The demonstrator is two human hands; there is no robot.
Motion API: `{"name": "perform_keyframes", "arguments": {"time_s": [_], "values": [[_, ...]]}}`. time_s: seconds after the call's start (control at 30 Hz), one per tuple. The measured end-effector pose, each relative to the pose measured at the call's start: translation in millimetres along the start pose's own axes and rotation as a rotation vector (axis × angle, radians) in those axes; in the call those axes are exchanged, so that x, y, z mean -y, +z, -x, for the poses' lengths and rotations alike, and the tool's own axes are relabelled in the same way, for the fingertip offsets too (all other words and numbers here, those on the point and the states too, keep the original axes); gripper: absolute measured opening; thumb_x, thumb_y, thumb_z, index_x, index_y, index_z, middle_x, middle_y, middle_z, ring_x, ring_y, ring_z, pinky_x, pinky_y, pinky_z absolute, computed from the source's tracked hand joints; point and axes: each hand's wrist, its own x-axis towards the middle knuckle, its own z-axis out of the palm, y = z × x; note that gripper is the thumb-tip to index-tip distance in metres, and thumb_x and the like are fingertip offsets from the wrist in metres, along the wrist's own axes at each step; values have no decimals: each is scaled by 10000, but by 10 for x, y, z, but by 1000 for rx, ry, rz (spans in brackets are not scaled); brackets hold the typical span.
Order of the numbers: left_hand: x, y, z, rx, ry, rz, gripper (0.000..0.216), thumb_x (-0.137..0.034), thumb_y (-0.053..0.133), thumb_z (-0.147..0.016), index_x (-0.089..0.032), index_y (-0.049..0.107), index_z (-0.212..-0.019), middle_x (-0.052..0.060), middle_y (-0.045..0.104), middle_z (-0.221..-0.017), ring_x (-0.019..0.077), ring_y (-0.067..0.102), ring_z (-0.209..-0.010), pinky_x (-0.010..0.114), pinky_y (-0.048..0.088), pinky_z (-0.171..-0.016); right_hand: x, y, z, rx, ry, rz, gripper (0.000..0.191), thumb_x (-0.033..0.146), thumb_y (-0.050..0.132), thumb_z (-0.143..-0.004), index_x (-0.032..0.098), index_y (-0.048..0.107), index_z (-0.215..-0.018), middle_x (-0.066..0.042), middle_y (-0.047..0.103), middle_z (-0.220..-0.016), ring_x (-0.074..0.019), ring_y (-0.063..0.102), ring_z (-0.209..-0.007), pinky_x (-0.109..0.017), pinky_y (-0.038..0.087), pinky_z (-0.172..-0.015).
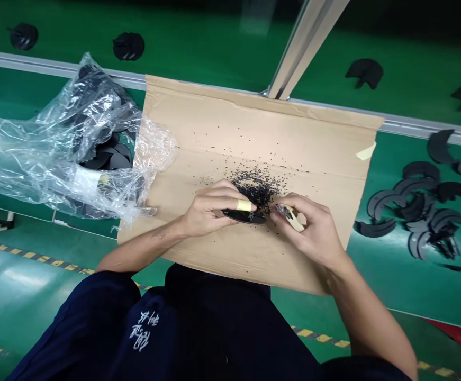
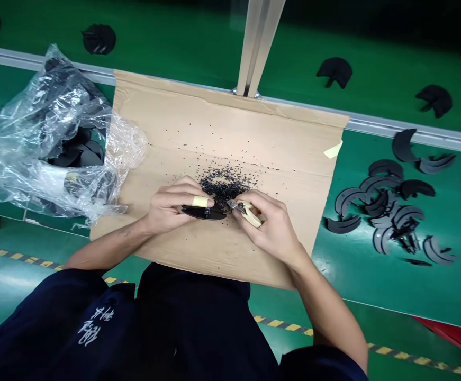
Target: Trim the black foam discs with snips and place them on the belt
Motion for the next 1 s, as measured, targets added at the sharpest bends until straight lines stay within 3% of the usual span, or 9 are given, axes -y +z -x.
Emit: {"name": "perform_keyframes", "arguments": {"time_s": [0.1,0.2,0.4,0.47,0.57,0.67,0.77,0.9,1.0], "values": [[-9,6,7,6,11,40,196,-260,752,-901,-174,771,-1076,91,795,-944,148,720,-866,287,581,-781,33,66,48,-1,15,-112,123,219,712,-888,226,653,-996,-38,698,-876,-176,649,-746,-301,514,-623],[-19,7,20,-2,13,-4,207,-281,750,-903,-173,759,-1080,84,791,-934,152,738,-876,276,598,-785,47,123,85,-65,-94,-57,87,200,683,-909,221,636,-980,-38,668,-838,-171,628,-721,-307,504,-624],[-21,3,19,94,139,-341,183,-203,704,-927,-173,706,-1107,76,763,-992,159,704,-918,306,601,-794,167,135,88,-96,-372,583,131,101,566,-935,199,622,-1003,-39,687,-779,-179,531,-660,-342,356,-586],[-14,18,32,114,180,-471,157,-147,671,-935,-170,702,-1087,71,744,-978,156,678,-903,304,588,-775,237,124,78,-67,-418,669,163,76,530,-942,198,624,-996,-22,675,-743,-175,498,-645,-342,330,-592],[0,32,65,109,129,-488,192,-92,606,-953,-158,691,-1112,74,709,-985,145,666,-900,283,586,-763,274,70,86,-37,-424,507,122,150,515,-985,188,614,-1045,-32,680,-771,-172,530,-672,-335,371,-624],[0,22,81,83,22,-313,216,-147,645,-950,-153,683,-1162,82,690,-1020,151,669,-938,287,596,-794,207,-19,122,-54,-334,329,152,220,612,-963,183,603,-1110,-73,707,-876,-184,601,-739,-337,434,-650],[-19,14,80,49,-11,-187,276,-150,645,-948,-184,681,-1219,70,686,-1037,143,668,-952,271,592,-787,126,-61,149,-104,-234,268,216,181,688,-906,204,612,-1107,-81,714,-918,-188,636,-763,-334,475,-661],[-20,25,84,87,-7,-161,370,-94,588,-953,-222,667,-1291,69,692,-1072,136,676,-969,268,597,-799,133,-5,126,-88,-296,231,147,146,595,-937,211,620,-1066,-61,702,-846,-184,628,-717,-343,463,-637],[1,29,90,90,-31,-145,393,-64,587,-938,-229,679,-1284,74,712,-1095,143,689,-987,280,602,-825,165,-14,91,-49,-292,82,149,138,615,-924,210,610,-1054,-46,680,-836,-171,629,-719,-329,482,-645]]}}
